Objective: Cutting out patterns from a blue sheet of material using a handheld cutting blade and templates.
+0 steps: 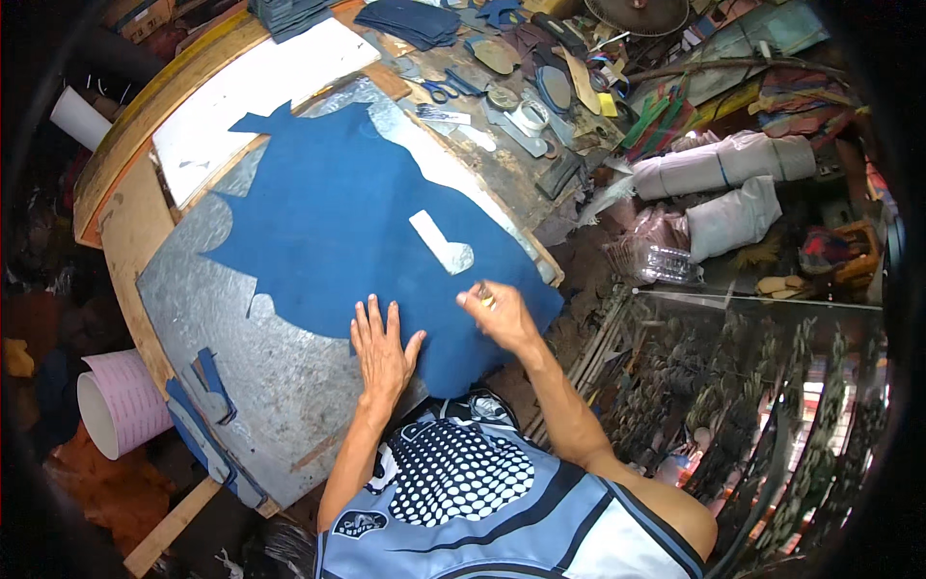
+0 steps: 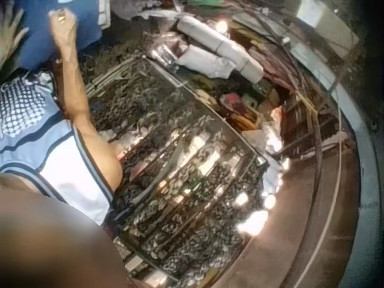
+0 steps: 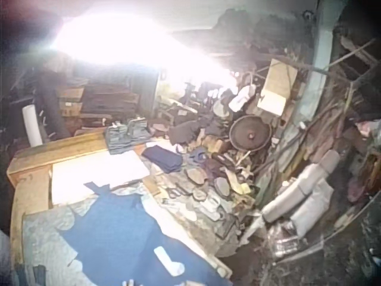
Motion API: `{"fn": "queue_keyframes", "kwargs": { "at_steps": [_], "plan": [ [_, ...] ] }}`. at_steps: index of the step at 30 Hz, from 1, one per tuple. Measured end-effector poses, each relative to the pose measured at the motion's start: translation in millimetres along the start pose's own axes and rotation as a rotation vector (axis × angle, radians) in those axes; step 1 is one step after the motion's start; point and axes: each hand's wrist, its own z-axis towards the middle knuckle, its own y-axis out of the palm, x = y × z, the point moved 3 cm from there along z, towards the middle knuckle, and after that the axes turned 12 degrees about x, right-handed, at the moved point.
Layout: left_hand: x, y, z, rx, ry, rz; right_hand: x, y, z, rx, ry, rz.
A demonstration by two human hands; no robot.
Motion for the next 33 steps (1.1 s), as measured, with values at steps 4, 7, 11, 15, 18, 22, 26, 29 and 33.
{"fn": "queue_keyframes", "kwargs": {
  "at_steps": [4,7,11,15,18,22,26,29,33],
  "plan": [
    [16,27,2,-0.069,-0.056,0.07,11,-51,115,0.383,-0.518,-0.386],
    [13,30,3,-0.101,-0.086,0.135,15,-65,208,0.352,-0.475,-0.551],
    [10,29,-1,-0.088,-0.102,0.193,30,-60,304,0.366,-0.511,-0.61],
    [11,31,-1,-0.079,-0.097,0.19,26,-61,354,0.457,-0.516,-0.682],
    [9,31,-2,-0.085,-0.115,0.185,16,-58,381,0.45,-0.459,-0.781],
    [10,31,-2,-0.095,-0.128,0.19,18,-55,401,0.331,-0.441,-0.819],
    [10,31,-2,-0.092,-0.122,0.187,16,-49,409,0.267,-0.691,-1.009],
    [11,33,0,-0.083,-0.119,0.175,7,-49,418,0.253,-0.919,-1.061],
    [10,30,0,-0.084,-0.129,0.174,-5,-33,397,0.214,-1.113,-1.138]
  ]
}}
